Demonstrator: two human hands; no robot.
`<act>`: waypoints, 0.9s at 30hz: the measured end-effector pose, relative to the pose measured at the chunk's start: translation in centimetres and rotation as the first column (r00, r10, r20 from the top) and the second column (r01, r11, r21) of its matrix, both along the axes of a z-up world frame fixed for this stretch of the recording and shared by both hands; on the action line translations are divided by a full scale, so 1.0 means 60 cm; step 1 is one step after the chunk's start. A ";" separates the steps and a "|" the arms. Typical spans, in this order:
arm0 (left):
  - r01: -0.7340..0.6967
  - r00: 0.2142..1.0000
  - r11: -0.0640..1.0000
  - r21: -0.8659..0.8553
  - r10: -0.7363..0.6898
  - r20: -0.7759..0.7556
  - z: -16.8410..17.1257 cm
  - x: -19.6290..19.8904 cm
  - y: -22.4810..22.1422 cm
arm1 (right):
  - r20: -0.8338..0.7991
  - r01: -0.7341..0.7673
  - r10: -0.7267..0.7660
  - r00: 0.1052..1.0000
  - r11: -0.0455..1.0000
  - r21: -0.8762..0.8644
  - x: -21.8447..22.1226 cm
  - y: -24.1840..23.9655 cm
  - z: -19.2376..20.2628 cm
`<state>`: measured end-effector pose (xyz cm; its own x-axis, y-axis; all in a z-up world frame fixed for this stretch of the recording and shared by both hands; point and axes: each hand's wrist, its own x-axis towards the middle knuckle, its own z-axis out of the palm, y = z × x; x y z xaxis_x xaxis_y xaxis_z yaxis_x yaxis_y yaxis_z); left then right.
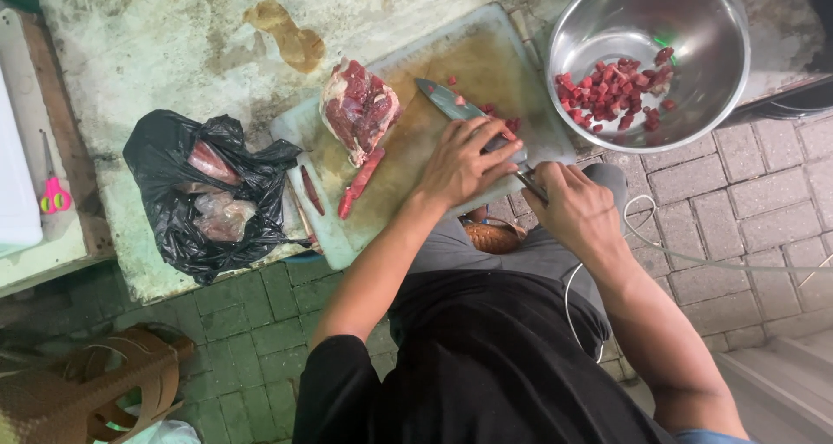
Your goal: The person is dicing a large piece of raw meat into small cubes using a knife on a cutting board.
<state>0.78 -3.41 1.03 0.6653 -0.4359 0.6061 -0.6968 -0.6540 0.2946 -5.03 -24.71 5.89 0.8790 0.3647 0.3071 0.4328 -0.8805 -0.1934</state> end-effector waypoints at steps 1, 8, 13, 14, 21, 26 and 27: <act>-0.004 1.000 1.000 -0.001 0.004 0.000 -0.001 0.004 0.006 | 0.000 -0.004 0.004 1.000 1.000 -0.001 -0.006 -0.011 -0.003; -0.098 0.993 0.994 0.055 0.101 -0.058 0.000 0.020 0.038 | -0.202 0.145 -0.189 0.961 0.966 -0.214 -0.102 -0.094 0.100; -0.032 0.998 0.999 -0.032 0.030 -0.063 0.014 0.042 0.057 | -0.470 0.328 -0.369 0.802 0.929 -0.170 -0.167 -0.173 0.090; -0.029 0.993 0.993 -0.113 0.016 -0.114 0.011 0.050 0.060 | -0.612 0.413 -0.357 0.706 0.909 -0.054 -0.169 -0.176 0.084; -0.310 0.898 0.942 -0.127 0.247 -0.363 -0.002 0.091 0.080 | -0.708 0.628 0.172 0.685 0.354 0.693 -0.188 -0.113 -0.021; -0.353 0.905 0.918 -0.178 0.288 -0.312 -0.006 0.097 0.045 | -0.682 0.648 0.250 0.688 0.214 0.731 -0.177 -0.075 -0.039; -0.349 0.891 0.914 -0.207 0.255 -0.376 -0.001 0.094 0.035 | -0.677 0.648 0.246 0.694 0.199 0.735 -0.173 -0.067 -0.040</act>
<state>6.42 -1.34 0.97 0.9213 -0.0375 0.3870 -0.3065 -0.6825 0.6635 -15.40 -28.76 3.49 0.9428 -0.0026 -0.3335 -0.3310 0.1141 -0.9367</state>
